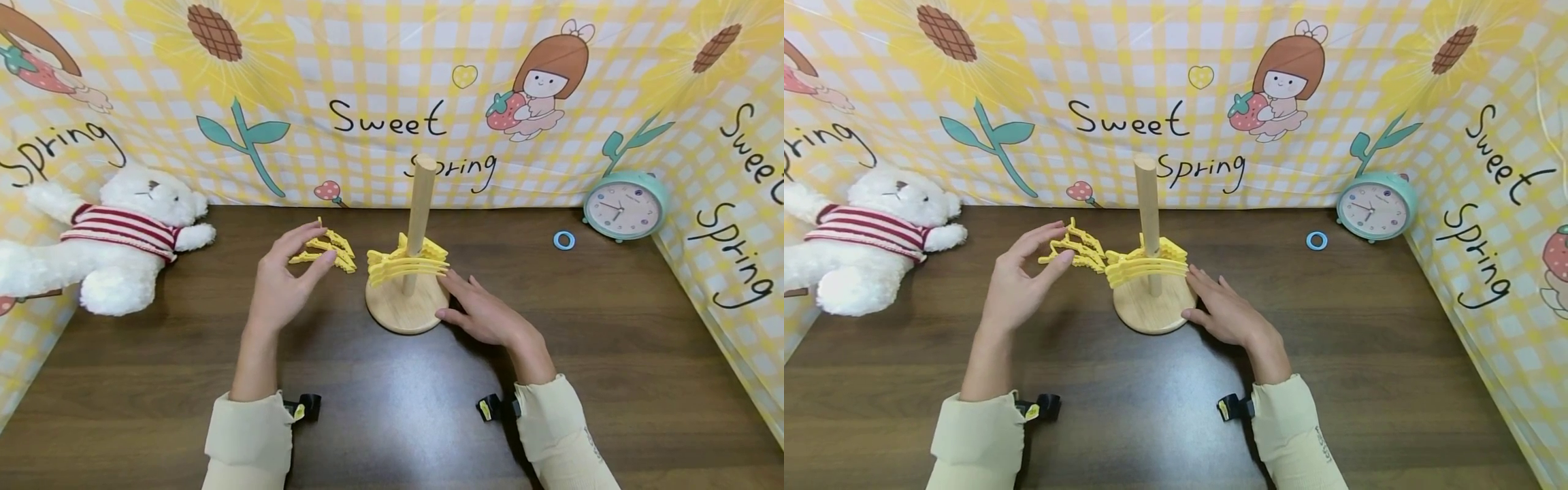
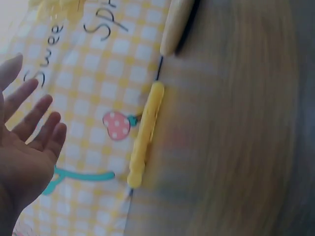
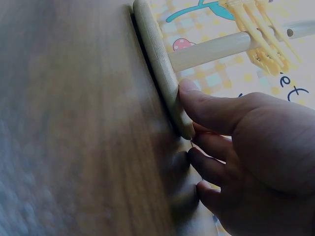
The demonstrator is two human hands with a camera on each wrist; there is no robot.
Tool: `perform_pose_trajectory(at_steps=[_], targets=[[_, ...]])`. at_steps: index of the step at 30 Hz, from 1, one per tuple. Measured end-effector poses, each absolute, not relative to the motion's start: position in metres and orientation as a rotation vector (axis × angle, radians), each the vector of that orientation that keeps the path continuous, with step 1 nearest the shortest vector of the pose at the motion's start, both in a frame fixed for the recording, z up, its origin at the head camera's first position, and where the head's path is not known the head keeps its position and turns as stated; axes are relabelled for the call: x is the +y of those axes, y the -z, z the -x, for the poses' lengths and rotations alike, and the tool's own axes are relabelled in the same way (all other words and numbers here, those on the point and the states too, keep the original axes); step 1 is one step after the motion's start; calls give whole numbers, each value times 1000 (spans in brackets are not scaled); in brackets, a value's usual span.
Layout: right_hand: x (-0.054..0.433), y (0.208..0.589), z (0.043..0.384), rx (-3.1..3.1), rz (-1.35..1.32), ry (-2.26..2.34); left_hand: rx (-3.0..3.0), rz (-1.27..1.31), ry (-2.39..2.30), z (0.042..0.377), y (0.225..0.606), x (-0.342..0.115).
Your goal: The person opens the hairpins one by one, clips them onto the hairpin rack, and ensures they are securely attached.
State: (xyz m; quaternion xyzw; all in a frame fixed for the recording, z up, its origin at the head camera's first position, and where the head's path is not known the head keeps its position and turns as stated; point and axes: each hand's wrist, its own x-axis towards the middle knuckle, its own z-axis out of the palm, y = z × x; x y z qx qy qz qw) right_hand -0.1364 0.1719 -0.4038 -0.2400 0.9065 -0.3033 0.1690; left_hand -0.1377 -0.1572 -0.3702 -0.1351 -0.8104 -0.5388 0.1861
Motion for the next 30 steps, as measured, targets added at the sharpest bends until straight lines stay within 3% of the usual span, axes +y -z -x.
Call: perform_pose_trajectory(at_steps=[15, 30], targets=[[173, 404, 136, 2581, 698, 875, -2649, 166, 1535, 144, 388, -197], [173, 405, 136, 2577, 701, 885, -2718, 17, 1599, 151, 414, -204]])
